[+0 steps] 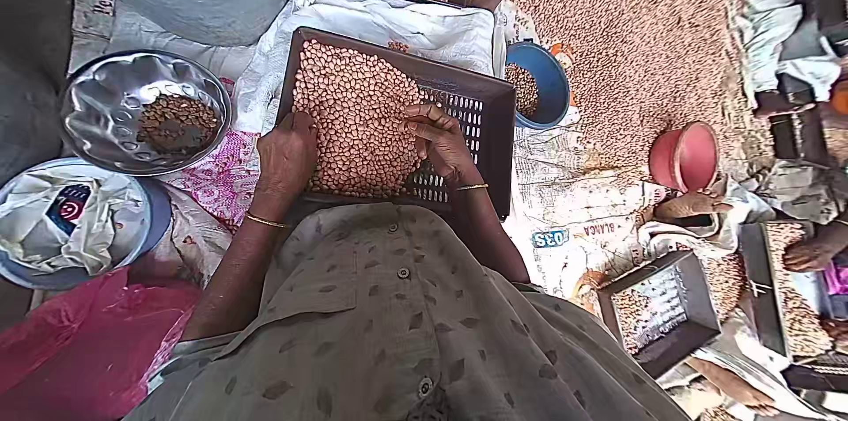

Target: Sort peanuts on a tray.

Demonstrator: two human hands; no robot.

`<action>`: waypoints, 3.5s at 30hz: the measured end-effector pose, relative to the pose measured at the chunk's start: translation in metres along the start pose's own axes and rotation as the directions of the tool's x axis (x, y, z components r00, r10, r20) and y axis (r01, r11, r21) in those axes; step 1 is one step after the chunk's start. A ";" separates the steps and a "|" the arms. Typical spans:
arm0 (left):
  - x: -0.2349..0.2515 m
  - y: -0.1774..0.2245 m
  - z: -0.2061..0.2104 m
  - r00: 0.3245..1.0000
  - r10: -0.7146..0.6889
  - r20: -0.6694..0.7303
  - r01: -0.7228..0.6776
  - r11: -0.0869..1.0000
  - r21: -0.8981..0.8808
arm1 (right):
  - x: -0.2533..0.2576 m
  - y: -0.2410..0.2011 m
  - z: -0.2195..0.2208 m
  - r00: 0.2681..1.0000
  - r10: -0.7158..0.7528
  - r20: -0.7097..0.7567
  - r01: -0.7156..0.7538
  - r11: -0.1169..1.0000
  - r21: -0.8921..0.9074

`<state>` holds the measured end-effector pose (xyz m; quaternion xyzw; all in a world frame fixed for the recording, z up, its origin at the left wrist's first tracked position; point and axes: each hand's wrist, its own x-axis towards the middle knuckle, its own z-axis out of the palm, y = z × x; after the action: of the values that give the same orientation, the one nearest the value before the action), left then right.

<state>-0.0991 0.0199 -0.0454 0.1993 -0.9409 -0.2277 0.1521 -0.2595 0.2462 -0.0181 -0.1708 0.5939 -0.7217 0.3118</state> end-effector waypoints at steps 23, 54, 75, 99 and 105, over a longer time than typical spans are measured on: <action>-0.013 -0.043 -0.030 0.861 -0.470 0.194 0.211 -0.018 -0.977 | -0.006 -0.006 0.030 0.625 0.410 0.664 0.686 0.117 -0.718; 0.095 0.140 0.049 0.739 0.293 0.607 -0.014 0.907 -0.421 | -0.061 0.005 -0.073 0.997 -0.014 -0.075 -0.072 0.159 -0.985; 0.073 0.096 0.046 0.911 0.296 0.286 0.088 0.538 -0.838 | -0.023 -0.094 0.078 0.807 -0.316 0.499 0.569 0.189 -0.800; 0.105 0.104 0.044 0.778 0.161 0.607 0.523 0.370 -0.768 | 0.003 -0.004 -0.018 0.978 0.037 -0.204 -0.199 -0.101 -0.975; 0.100 0.110 0.043 0.741 0.128 0.660 0.537 0.478 -0.695 | -0.002 -0.004 -0.015 0.974 0.074 -0.213 -0.202 -0.133 -0.970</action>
<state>-0.2364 0.0809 -0.0081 0.1275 -0.6573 -0.7318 -0.1268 -0.2683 0.2597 -0.0176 -0.2512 0.9595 -0.0061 0.1276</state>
